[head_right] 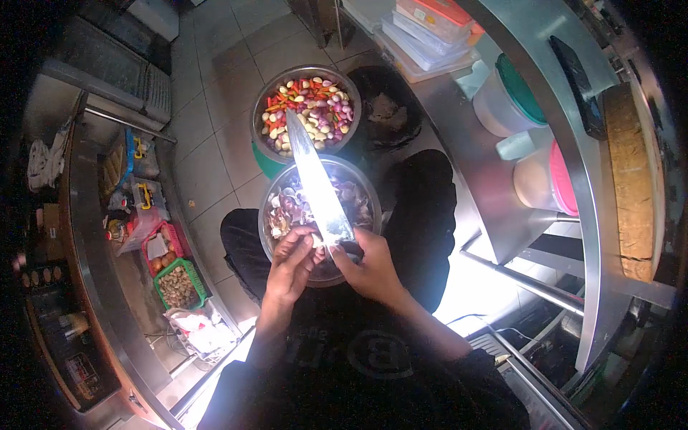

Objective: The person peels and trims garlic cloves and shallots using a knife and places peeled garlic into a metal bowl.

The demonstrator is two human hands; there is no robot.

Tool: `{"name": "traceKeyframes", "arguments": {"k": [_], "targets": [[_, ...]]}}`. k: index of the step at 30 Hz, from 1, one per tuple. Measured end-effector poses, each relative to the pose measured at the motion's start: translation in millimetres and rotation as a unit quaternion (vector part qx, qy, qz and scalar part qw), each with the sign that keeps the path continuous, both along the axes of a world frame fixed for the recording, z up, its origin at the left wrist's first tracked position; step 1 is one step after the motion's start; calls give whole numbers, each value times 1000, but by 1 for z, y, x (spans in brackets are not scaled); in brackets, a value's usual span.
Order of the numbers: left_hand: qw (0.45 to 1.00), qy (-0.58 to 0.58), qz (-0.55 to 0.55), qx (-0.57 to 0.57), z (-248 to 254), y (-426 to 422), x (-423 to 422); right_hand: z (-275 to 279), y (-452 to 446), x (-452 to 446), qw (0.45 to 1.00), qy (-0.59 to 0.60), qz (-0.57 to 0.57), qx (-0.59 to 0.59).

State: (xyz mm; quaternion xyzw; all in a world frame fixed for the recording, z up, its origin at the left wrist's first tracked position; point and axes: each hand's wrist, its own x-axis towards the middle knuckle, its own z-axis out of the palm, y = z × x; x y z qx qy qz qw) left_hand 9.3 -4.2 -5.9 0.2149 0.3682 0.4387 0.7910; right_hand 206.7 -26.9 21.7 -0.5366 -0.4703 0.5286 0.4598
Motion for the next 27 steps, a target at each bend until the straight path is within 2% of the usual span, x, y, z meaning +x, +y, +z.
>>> {"name": "traceKeyframes", "arguments": {"k": [1,4,9,11,15,17,18,20,27], "targets": [[998,-45,16,-30,-4,0,-1,3,0,-1,1000,0,1,0],[997,-56,42,-26,-8,3,-6,10,-1,1,1000,16,-8,-11],[995,-78,48,-51,-4,6,-14,2,3,4,992,-105,-30,60],[998,-19,51,-43,-6,4,-15,3,5,5,986,-144,-20,76],[998,-6,60,-25,-5,2,-11,5,2,4,970,-231,5,69],[991,102,69,58,-5,1,-7,8,3,3,970,-227,7,84],[991,103,69,58,-5,-1,-6,11,3,2,970,-223,9,99],[969,205,68,123,-5,-3,-4,15,4,3,969,-225,16,105],[945,248,70,203,6,-4,2,17,5,-1,978,-158,15,136]]}}
